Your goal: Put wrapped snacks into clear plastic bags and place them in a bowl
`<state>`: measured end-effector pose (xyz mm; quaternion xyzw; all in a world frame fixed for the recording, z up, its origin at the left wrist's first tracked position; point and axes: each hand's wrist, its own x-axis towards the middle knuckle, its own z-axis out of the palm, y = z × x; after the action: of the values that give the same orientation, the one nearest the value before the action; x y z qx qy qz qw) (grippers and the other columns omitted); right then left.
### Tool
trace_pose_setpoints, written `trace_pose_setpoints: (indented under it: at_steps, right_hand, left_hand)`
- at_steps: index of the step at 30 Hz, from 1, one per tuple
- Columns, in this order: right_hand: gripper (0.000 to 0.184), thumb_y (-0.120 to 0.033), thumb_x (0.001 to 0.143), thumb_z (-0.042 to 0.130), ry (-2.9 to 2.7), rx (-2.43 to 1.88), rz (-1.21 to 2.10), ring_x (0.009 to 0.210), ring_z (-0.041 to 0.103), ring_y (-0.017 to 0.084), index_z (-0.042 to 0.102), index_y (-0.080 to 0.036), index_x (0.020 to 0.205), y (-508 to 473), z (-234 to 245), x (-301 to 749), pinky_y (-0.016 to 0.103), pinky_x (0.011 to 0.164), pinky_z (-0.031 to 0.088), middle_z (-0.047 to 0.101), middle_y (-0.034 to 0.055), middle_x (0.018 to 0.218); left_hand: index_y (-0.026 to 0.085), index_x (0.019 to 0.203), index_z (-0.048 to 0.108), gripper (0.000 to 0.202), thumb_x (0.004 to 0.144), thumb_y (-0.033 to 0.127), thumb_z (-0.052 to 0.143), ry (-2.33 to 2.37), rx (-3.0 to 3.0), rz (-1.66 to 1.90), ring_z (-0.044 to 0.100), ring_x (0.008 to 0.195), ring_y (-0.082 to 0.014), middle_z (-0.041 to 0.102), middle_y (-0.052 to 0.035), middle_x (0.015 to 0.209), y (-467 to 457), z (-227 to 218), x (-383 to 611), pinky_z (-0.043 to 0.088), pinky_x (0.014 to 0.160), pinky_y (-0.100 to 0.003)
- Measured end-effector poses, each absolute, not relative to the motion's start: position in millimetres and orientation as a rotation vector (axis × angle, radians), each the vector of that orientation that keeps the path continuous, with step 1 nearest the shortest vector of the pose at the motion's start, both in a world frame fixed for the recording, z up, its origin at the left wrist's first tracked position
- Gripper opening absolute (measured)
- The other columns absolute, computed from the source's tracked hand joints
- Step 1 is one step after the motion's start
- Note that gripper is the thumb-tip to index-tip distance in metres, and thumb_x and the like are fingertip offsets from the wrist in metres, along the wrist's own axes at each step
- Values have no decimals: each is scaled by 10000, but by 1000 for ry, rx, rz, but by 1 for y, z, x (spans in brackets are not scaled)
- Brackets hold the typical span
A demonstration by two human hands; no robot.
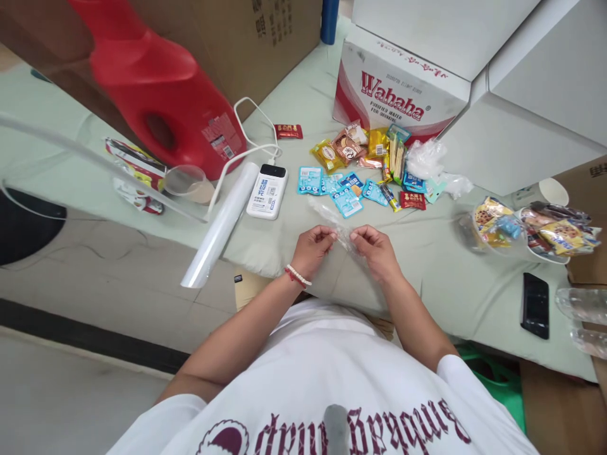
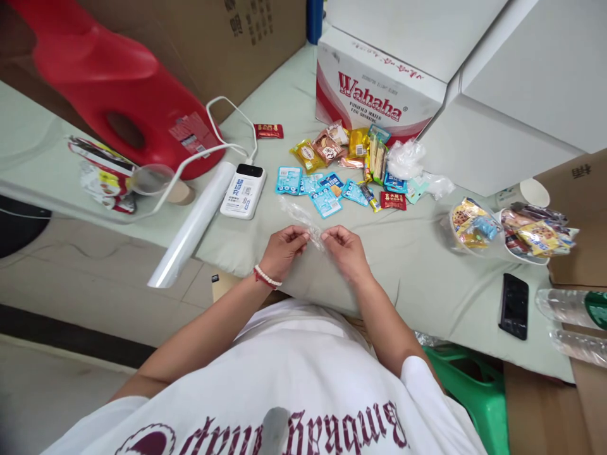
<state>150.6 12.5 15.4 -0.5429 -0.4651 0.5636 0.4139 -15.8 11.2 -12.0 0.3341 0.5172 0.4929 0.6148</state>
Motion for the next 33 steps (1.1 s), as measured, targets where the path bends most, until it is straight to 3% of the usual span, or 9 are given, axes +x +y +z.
trace_pose_setpoints:
  at_steps: [6, 12, 16, 19, 21, 23, 27, 30, 33]
  right_hand:
    - [358, -454, 678, 884, -804, -1235, 1441, 721, 559, 109, 630, -231, 796, 13, 32, 187, 240, 649, 528, 622, -22, 858]
    - [408, -536, 752, 828, -821, -1377, 1388, 591, 512, 96, 570, -239, 861, 3, 26, 207, 187, 450, 405, 623, -23, 789]
    - [576, -553, 731, 849, -1212, -1328, 1186, 1142, 609, 215, 605, -284, 1179, -3, 24, 201, 327, 844, 587, 634, 70, 1270]
    - [740, -504, 689, 896, -1602, -1225, 1071, 1428, 433, 287, 584, -322, 1335, 0, 32, 192, 469, 1128, 452, 475, 85, 1536]
    - [477, -483, 767, 840, -1738, -1228, 983, 1395, 463, 297, 686, -298, 1178, 7, 34, 186, 496, 1167, 389, 542, 87, 1467]
    - [275, -498, 844, 750, -1663, -1277, 1023, 1199, 591, 274, 713, -262, 981, 17, 30, 181, 468, 1068, 465, 663, 86, 1230]
    - [363, -571, 786, 747, -1151, -1395, 1386, 692, 570, 162, 605, -246, 863, 34, 16, 176, 311, 669, 539, 624, -8, 795]
    - [399, -574, 733, 788, -1005, -1369, 1472, 660, 531, 139, 587, -250, 850, 36, 12, 172, 275, 608, 524, 607, -27, 792]
    - [382, -571, 739, 787, -1015, -1291, 1452, 755, 573, 155, 614, -251, 856, 33, 15, 167, 273, 656, 542, 626, -14, 841]
  left_hand:
    - [200, 777, 565, 262, 653, 281, 781, 973, 486, 1158, 620, 702, -106, 650, 19, 820, 14, 0, -28, 520, 628, -230]
    - [244, 865, 468, 258, 789, 298, 708, 1077, 569, 1266, 526, 541, -95, 536, 71, 687, 22, 5, -23, 427, 488, -211]
    - [243, 882, 467, 152, 888, 295, 609, 1320, 798, 1303, 466, 506, -100, 488, 71, 672, 22, 1, -15, 380, 468, -223]
    - [230, 894, 498, 80, 915, 273, 563, 1438, 1006, 1298, 471, 554, -101, 497, 58, 697, 20, -1, -10, 382, 517, -218]
    - [221, 886, 516, 56, 907, 252, 559, 1435, 1091, 1252, 484, 585, -102, 507, 51, 697, 19, -1, -9, 383, 542, -213]
    - [218, 867, 518, 70, 901, 263, 559, 1371, 1078, 1157, 468, 554, -99, 496, 58, 662, 18, -1, -11, 371, 524, -210]
    - [218, 839, 507, 183, 892, 361, 606, 1250, 987, 1016, 428, 494, -83, 462, 74, 620, 18, -1, -18, 362, 485, -203]
    - [225, 954, 500, 265, 899, 459, 613, 1279, 922, 1003, 496, 536, -96, 529, 55, 698, 14, 0, -21, 405, 500, -213]
    - [211, 1142, 504, 490, 797, 472, 736, 1377, 961, 990, 634, 775, -155, 635, -16, 893, 8, 2, -19, 503, 630, -256]
